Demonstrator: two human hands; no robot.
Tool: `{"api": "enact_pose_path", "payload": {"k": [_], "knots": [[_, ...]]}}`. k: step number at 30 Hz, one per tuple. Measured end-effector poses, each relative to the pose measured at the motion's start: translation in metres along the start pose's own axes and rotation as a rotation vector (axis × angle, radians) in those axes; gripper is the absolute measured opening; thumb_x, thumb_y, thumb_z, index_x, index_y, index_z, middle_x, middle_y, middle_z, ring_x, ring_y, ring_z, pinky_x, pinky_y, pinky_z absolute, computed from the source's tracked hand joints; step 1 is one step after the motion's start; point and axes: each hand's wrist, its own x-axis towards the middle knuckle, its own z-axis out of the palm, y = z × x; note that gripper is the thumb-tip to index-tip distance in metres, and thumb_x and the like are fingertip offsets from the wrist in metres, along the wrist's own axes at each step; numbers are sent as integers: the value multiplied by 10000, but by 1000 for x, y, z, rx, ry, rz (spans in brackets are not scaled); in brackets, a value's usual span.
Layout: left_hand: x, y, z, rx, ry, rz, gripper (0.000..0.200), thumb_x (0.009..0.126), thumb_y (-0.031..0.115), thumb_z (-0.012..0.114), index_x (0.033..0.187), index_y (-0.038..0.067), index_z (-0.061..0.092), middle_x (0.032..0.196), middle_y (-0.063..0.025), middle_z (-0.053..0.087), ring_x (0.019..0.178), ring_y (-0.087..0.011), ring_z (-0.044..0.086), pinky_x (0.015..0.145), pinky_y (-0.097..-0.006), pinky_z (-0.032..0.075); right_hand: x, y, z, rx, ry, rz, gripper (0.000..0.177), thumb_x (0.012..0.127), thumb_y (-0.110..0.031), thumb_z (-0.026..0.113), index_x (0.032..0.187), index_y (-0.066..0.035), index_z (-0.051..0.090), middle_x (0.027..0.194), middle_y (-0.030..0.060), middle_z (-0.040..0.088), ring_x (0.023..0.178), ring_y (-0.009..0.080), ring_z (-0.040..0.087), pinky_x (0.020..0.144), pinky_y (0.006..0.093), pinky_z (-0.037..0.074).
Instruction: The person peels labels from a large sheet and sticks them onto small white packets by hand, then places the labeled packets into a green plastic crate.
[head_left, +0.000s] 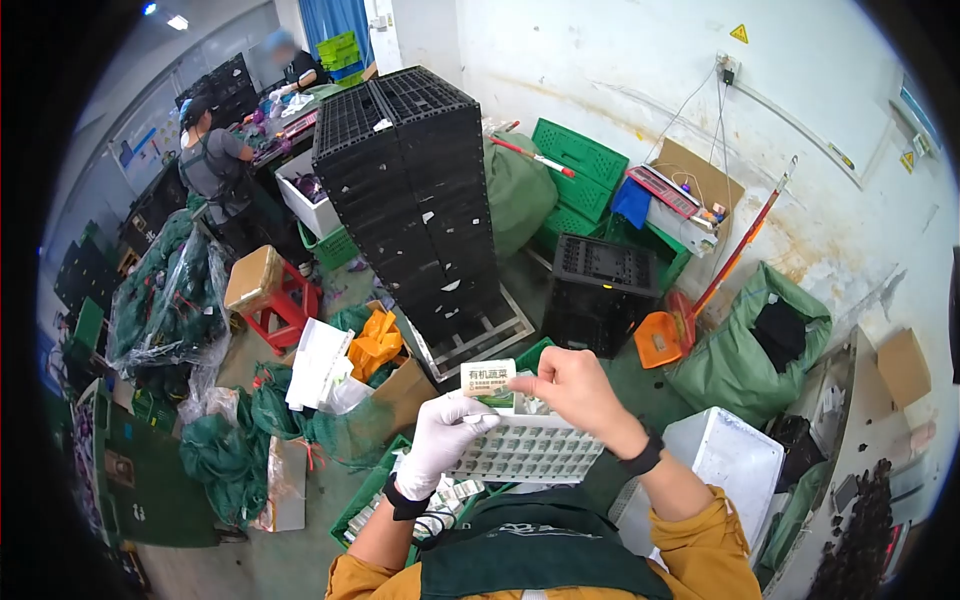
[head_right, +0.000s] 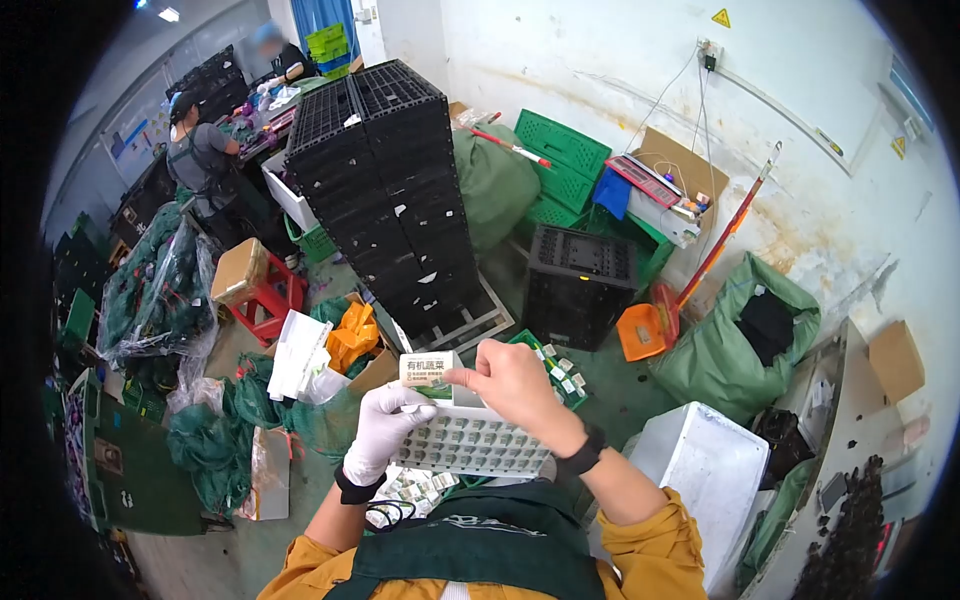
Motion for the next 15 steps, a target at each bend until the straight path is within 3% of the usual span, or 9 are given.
{"api": "enact_pose_path", "payload": {"k": [2, 3, 4, 7, 8, 10, 13, 14, 15], "knots": [[1, -1, -2, 18, -44, 43, 76, 727, 49, 695, 757, -4, 649, 775, -43, 605, 721, -111, 561, 672, -243, 439, 7, -2, -11, 259, -447, 108, 212, 796, -189, 654, 768, 13, 597, 593, 53, 583, 548, 73, 504, 503, 278, 411], [3, 2, 0, -9, -69, 63, 78, 727, 51, 695, 757, -3, 648, 783, -42, 603, 714, -111, 557, 668, -241, 437, 2, 0, 1, 597, -416, -12, 191, 809, -146, 639, 894, 24, 631, 753, 52, 642, 651, 58, 539, 594, 242, 447], [4, 4, 1, -35, -95, 85, 79, 727, 53, 696, 756, -2, 646, 790, -41, 601, 706, -110, 553, 663, -238, 434, 2, 3, 4, 596, -414, -10, 191, 809, -146, 639, 894, 24, 631, 753, 52, 642, 651, 58, 539, 594, 242, 447], [4, -12, -1, -74, -168, 41, 79, 732, 64, 698, 753, 9, 646, 817, -28, 595, 699, -89, 536, 642, -223, 421, 12, 12, 3, 1022, -306, 244, 202, 837, -74, 591, 997, 45, 620, 857, 37, 642, 730, 57, 545, 656, 207, 448], [-1, -17, 1, -178, -225, -135, 83, 746, 83, 697, 745, 18, 645, 761, 1, 588, 662, -58, 512, 603, -200, 401, 19, 16, -6, 914, -267, 406, 137, 835, -67, 594, 914, 38, 634, 821, 36, 637, 712, 47, 537, 636, 200, 442], [-8, -18, 9, -193, -146, -200, 93, 759, 99, 693, 743, 20, 647, 690, 28, 577, 629, -35, 497, 575, -184, 389, 28, 40, -1, 873, -154, 290, 110, 819, -85, 619, 815, 25, 622, 737, 6, 613, 643, 31, 505, 568, 200, 419], [-5, -20, 7, -114, -64, -142, 102, 765, 107, 691, 745, 16, 649, 641, 36, 564, 598, -34, 488, 565, -184, 391, 14, 22, -5, 528, -108, 204, 165, 790, -114, 639, 717, 24, 587, 632, 19, 597, 597, 45, 507, 533, 227, 418], [-4, -21, 6, -77, -28, -152, 107, 764, 108, 690, 743, 13, 648, 646, 32, 566, 597, -37, 488, 569, -191, 396, 5, 13, 1, 620, -134, 120, 136, 768, -104, 637, 739, 19, 587, 611, 81, 594, 573, 103, 550, 541, 251, 432], [-3, -14, 7, -57, -15, -99, 116, 757, 107, 691, 735, 3, 643, 655, 17, 574, 601, -57, 496, 584, -211, 409, -2, 5, 7, 542, -141, 73, 145, 768, -111, 651, 739, 10, 576, 583, 51, 565, 540, 83, 505, 501, 251, 391]]}}
